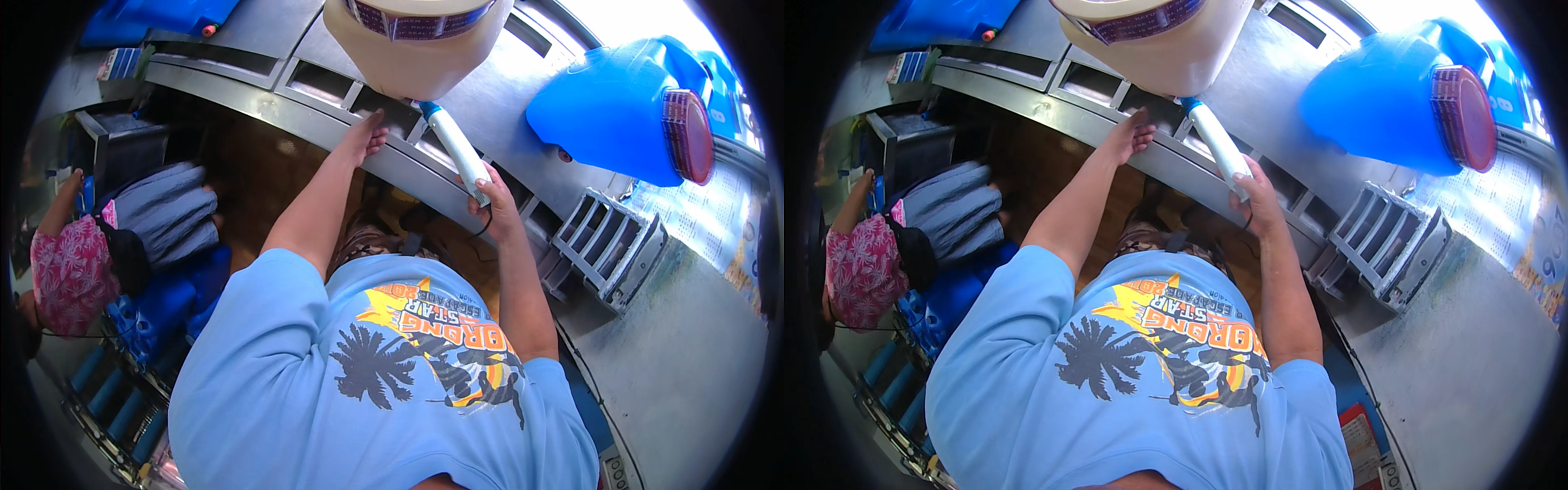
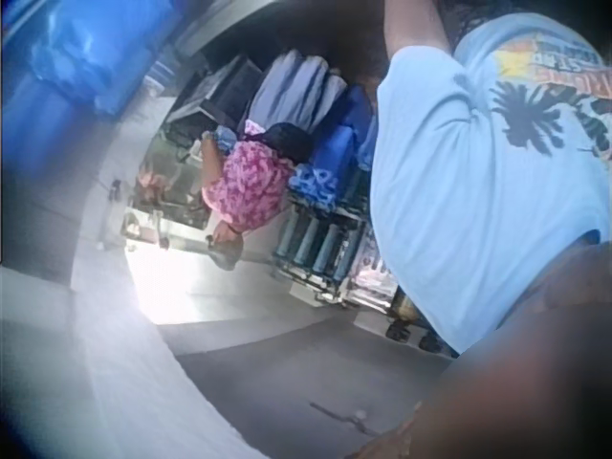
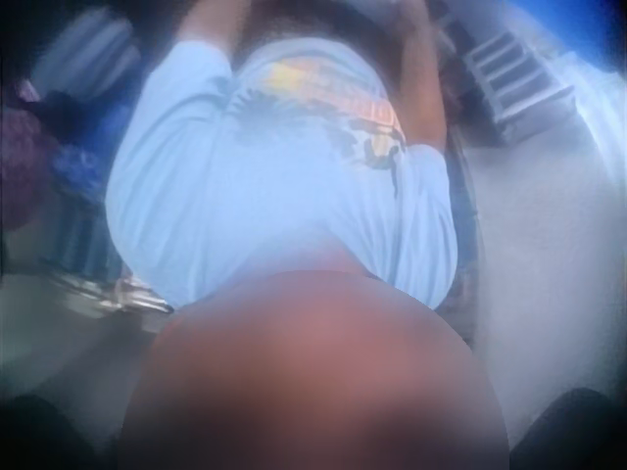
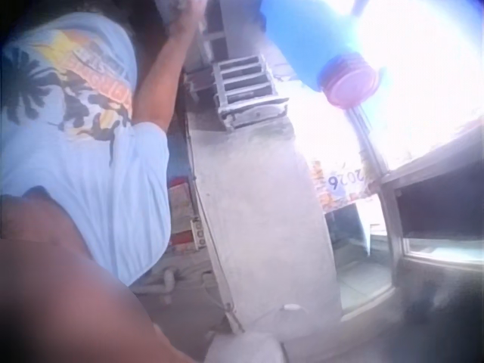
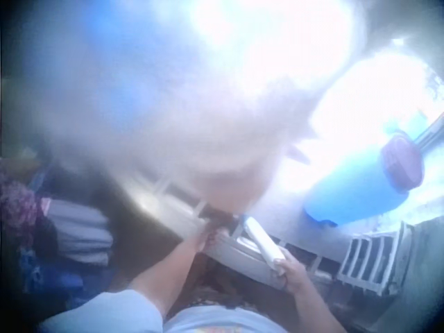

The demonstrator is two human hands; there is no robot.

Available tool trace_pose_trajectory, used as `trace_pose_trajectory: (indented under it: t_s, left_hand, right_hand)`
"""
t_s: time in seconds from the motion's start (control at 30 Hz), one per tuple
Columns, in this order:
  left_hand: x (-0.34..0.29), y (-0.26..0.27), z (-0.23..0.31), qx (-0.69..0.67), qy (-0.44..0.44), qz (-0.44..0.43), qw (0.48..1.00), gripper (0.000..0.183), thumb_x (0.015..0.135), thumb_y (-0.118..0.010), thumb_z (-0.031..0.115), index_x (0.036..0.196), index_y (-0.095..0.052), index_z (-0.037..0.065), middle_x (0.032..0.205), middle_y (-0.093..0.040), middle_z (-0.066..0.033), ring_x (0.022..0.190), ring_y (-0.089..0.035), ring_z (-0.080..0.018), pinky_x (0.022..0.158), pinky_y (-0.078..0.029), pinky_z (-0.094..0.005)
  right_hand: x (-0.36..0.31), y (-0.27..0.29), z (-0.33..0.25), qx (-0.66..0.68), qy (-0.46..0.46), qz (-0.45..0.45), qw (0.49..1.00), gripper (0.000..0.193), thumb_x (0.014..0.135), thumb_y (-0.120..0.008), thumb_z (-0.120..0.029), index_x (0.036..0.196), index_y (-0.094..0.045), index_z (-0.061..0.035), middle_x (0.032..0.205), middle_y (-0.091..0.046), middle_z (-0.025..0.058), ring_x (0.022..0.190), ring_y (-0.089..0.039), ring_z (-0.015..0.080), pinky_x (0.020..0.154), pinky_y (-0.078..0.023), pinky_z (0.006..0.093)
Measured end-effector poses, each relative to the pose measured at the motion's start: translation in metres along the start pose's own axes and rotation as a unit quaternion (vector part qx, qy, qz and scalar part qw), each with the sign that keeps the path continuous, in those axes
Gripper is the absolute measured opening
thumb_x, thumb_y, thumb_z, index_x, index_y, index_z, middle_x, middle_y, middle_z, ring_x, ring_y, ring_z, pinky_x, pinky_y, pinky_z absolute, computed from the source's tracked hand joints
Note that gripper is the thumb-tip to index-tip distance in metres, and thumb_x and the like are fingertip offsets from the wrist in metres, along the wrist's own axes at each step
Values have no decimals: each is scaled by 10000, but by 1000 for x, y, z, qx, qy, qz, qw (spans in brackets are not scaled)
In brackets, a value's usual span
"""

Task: The person uses a handheld heat-sealing tool to seal the lids of two plastic jugs on a stainless steel counter. They first seal a beige jug, then a blue jug, pressing the tool around each lid rim. After sealing, they open both jugs to inspect the contents and place the lids back on the counter.

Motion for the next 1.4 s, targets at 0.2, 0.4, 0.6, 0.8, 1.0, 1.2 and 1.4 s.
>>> trace_pose_trajectory:
  t_s: [0.2, 0.4, 0.6, 0.8, 1.0, 1.2, 1.4]
  left_hand:
    - [-15, 35, -1, 70, 9, -6, 997, 646, 873, -700, 632, 1312, -565, 178, 1026, -654, 29, 797, -573, -65, 710, -453, -247]
    - [-23, 51, 14, 179, -3, -15, 984, 575, 897, -677, 609, 1274, -618, 178, 1043, -642, 39, 799, -532, -48, 691, -422, -227]
    - [-25, 62, 33, 228, -32, -42, 972, 546, 890, -693, 598, 1226, -645, 171, 1016, -636, 52, 794, -516, -49, 668, -404, -228]
    - [-28, 81, 47, 250, -39, -63, 965, 515, 886, -702, 587, 1175, -657, 163, 970, -615, 56, 774, -508, -58, 661, -389, -236]
    - [-37, 95, 60, 270, -45, -68, 959, 478, 888, -703, 568, 1135, -672, 160, 952, -612, 55, 767, -507, -61, 653, -390, -241]
    - [-51, 89, 110, 248, -124, -48, 959, 550, 918, -727, 455, 1285, -634, 56, 1124, -674, -37, 946, -598, -115, 793, -492, -271]
    - [-101, 55, 230, 222, -335, -20, 915, 721, 919, -725, 513, 1392, -548, -2, 1220, -664, -122, 1140, -608, -181, 1007, -469, -325]
  right_hand:
    - [-8, -2, 15, -9, 14, 47, 999, 702, 851, -689, -289, 1475, -431, -98, 1173, -658, 141, 914, -585, 124, 626, -481, 243]
    - [-9, -18, 53, 55, 8, 71, 996, 662, 884, -682, -263, 1473, -418, -116, 1149, -657, 128, 704, -583, 98, 574, -507, 217]
    - [-14, -45, 70, 64, 31, 94, 993, 639, 883, -662, -255, 1471, -433, -156, 1141, -646, 98, 767, -551, 87, 594, -484, 197]
    - [-25, -80, 65, -17, 74, 168, 983, 617, 872, -670, -243, 1447, -478, -128, 1123, -638, 90, 766, -550, 95, 575, -460, 226]
    - [-30, -130, 28, -306, 138, 271, 902, 654, 840, -687, -261, 1421, -501, -26, 1212, -644, 192, 1026, -638, 263, 845, -514, 350]
    - [-44, -131, -10, -422, 202, 298, 832, 692, 818, -703, -282, 1412, -497, 8, 1340, -598, 250, 1258, -578, 381, 1053, -443, 415]
    - [-53, -106, 15, -407, 92, 293, 860, 664, 839, -712, -257, 1426, -505, -27, 1209, -642, 187, 982, -645, 283, 838, -516, 375]
Point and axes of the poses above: each hand's wrist, its own x-axis towards the middle knuckle, its own y-axis out of the back of the hand, z = x × y, the point moved 6 cm from there along x, towards the middle knuckle
